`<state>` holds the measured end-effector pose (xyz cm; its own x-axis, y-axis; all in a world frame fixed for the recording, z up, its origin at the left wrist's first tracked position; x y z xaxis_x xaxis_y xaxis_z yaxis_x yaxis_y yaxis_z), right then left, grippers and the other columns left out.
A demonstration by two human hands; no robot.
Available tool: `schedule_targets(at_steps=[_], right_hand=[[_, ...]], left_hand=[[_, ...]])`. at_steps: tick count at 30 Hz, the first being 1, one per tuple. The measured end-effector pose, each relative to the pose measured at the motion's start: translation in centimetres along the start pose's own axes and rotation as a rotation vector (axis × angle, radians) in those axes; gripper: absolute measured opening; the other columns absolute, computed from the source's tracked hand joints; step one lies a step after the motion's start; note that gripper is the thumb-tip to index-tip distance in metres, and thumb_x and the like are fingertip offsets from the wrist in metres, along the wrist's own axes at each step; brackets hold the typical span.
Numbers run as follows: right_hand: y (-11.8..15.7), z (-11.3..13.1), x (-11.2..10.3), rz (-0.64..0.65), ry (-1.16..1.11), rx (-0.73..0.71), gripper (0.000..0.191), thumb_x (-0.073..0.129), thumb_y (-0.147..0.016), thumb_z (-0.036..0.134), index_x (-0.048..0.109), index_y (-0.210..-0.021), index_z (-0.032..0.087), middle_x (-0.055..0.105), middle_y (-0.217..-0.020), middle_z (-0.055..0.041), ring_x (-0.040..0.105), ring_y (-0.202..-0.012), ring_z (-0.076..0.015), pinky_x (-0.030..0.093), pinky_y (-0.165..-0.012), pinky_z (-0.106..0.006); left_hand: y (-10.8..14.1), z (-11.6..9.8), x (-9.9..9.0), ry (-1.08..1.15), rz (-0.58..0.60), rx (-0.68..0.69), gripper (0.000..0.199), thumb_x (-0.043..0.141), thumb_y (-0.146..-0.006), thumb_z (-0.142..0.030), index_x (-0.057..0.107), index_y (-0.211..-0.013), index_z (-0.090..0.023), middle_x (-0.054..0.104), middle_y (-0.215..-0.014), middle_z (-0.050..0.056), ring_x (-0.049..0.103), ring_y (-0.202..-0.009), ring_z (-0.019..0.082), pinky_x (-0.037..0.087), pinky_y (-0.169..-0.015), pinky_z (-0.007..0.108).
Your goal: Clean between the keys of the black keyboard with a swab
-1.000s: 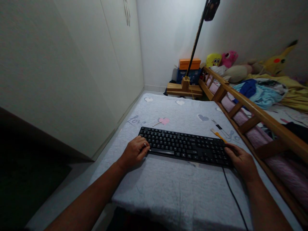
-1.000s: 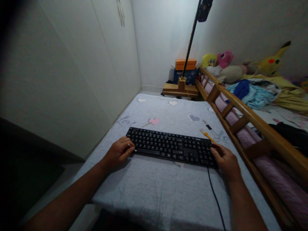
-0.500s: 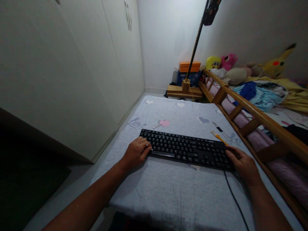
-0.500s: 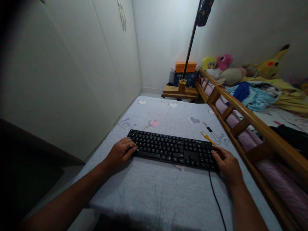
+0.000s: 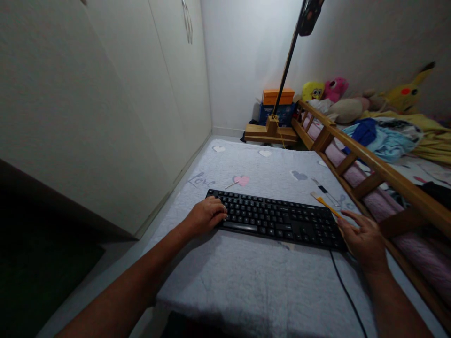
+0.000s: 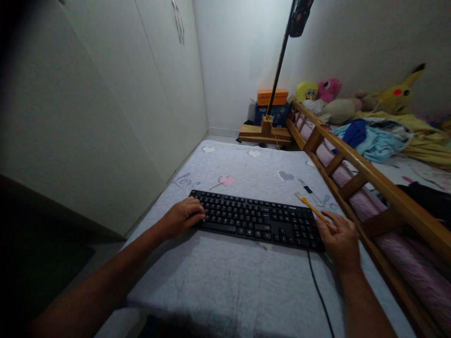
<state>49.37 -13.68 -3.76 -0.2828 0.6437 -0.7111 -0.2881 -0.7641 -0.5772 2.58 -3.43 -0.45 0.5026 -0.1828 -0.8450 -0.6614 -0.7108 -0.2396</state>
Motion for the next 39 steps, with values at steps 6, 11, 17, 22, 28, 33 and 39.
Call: schedule_targets(at_steps=[6, 11, 17, 22, 28, 33, 39], right_hand=[[-1.2, 3.0, -2.3, -0.201, 0.089, -0.128, 0.032, 0.053, -0.089, 0.045, 0.068, -0.104, 0.021, 0.071, -0.11, -0.0137, 0.065, -0.108, -0.0324, 0.041, -0.103, -0.052], [-2.2, 9.4, -2.9, -0.125, -0.059, -0.206, 0.022, 0.057, -0.092, 0.036, 0.068, -0.107, 0.026, 0.069, -0.116, -0.0117, 0.061, -0.115, -0.0303, 0.042, -0.102, -0.051], [-2.4, 17.9, -0.1, 0.103, -0.246, -0.396, 0.02, 0.06, -0.091, 0.032, 0.069, -0.106, 0.022, 0.071, -0.112, -0.0097, 0.059, -0.109, -0.0274, 0.045, -0.099, -0.052], [-0.6, 23.4, 4.0, 0.32, -0.363, -0.446, 0.02, 0.064, -0.088, 0.023, 0.069, -0.108, 0.022, 0.07, -0.109, -0.0088, 0.056, -0.109, -0.0271, 0.044, -0.098, -0.05], [0.7, 26.7, 7.5, 0.431, -0.471, -0.438, 0.034, 0.066, -0.086, 0.014, 0.067, -0.119, 0.023, 0.069, -0.11, -0.0077, 0.053, -0.107, -0.0258, 0.042, -0.097, -0.046], [1.1, 27.3, 9.0, 0.483, -0.47, -0.435, 0.01, 0.067, -0.088, 0.016, 0.074, -0.089, 0.023, 0.07, -0.087, -0.0036, 0.053, -0.093, -0.0212, 0.039, -0.087, -0.037], [1.5, 26.9, 9.3, 0.492, -0.286, -0.468, 0.01, 0.065, -0.091, 0.02, 0.075, -0.09, 0.023, 0.068, -0.085, -0.0044, 0.05, -0.089, -0.0212, 0.034, -0.081, -0.036]], left_hand=[[0.4, 0.5, -0.1, 0.102, -0.075, -0.051, 0.017, 0.058, -0.091, -0.026, 0.069, -0.08, -0.019, 0.062, -0.084, 0.004, 0.055, -0.088, 0.019, 0.043, -0.08, 0.032], [0.4, 0.1, 0.0, 0.14, -0.104, -0.055, 0.02, 0.057, -0.092, -0.025, 0.065, -0.075, -0.018, 0.06, -0.081, 0.004, 0.054, -0.085, 0.019, 0.042, -0.078, 0.032], [-0.5, -0.5, 0.4, 0.117, -0.066, 0.018, 0.019, 0.058, -0.092, -0.023, 0.067, -0.076, -0.018, 0.062, -0.08, 0.004, 0.053, -0.085, 0.019, 0.042, -0.079, 0.032], [-1.0, -0.6, 0.6, 0.069, -0.052, 0.073, 0.016, 0.063, -0.09, -0.026, 0.072, -0.079, -0.019, 0.065, -0.082, 0.005, 0.054, -0.085, 0.02, 0.043, -0.078, 0.033], [-1.0, 0.1, 1.1, 0.035, -0.083, 0.101, 0.022, 0.063, -0.091, -0.035, 0.075, -0.08, -0.02, 0.065, -0.081, 0.004, 0.053, -0.085, 0.02, 0.043, -0.079, 0.033], [-1.0, 0.3, 1.6, 0.023, -0.067, 0.133, 0.025, 0.061, -0.092, -0.039, 0.076, -0.083, -0.021, 0.064, -0.079, 0.004, 0.052, -0.082, 0.019, 0.042, -0.077, 0.034], [-0.5, 0.1, 0.6, 0.091, -0.1, 0.04, 0.021, 0.06, -0.092, -0.034, 0.076, -0.086, -0.021, 0.066, -0.086, 0.006, 0.055, -0.09, 0.021, 0.044, -0.085, 0.037]])
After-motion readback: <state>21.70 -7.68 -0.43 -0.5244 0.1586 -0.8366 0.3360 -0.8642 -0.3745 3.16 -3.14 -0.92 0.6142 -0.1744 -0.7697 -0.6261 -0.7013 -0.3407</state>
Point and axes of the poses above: each hand's wrist, its own y-axis away from the middle knuckle, its own x-axis out of the palm, z = x × y, the point moved 2 cm from there along -y, towards the middle knuckle
